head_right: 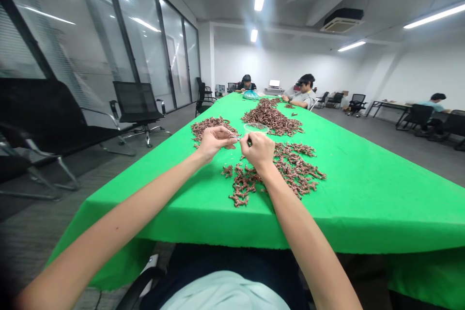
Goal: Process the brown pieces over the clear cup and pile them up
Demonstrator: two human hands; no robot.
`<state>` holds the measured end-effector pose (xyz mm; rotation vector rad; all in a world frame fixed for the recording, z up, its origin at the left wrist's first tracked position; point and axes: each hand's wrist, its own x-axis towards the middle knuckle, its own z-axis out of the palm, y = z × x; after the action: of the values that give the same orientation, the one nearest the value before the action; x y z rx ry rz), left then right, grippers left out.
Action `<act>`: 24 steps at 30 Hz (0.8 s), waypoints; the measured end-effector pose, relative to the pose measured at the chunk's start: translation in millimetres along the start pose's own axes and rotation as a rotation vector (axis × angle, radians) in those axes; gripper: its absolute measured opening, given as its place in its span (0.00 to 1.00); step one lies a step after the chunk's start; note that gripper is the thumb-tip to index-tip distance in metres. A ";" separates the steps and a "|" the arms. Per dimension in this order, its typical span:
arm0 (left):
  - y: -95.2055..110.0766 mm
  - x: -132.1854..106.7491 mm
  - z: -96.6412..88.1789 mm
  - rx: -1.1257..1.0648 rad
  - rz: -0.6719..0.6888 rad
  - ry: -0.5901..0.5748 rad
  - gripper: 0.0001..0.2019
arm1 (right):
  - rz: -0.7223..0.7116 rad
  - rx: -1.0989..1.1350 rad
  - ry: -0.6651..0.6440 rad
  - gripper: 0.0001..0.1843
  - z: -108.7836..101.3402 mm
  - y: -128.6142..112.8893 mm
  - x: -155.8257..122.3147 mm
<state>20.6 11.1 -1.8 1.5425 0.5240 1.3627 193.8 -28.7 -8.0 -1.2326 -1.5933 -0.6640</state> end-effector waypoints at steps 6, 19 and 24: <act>-1.6 1.5 -0.8 -0.048 -0.014 0.004 0.24 | 0.122 0.172 -0.010 0.21 5.0 0.5 -1.5; 1.4 1.9 -0.2 -0.022 -0.016 -0.031 0.22 | 0.284 0.348 0.012 0.22 4.4 8.7 0.6; 2.5 1.1 0.3 -0.022 -0.006 -0.047 0.21 | 0.292 0.343 0.010 0.22 3.0 7.7 0.9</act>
<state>20.5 10.8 1.0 1.5499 0.4826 1.3201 199.9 -23.2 -9.4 -1.1684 -1.4097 -0.2004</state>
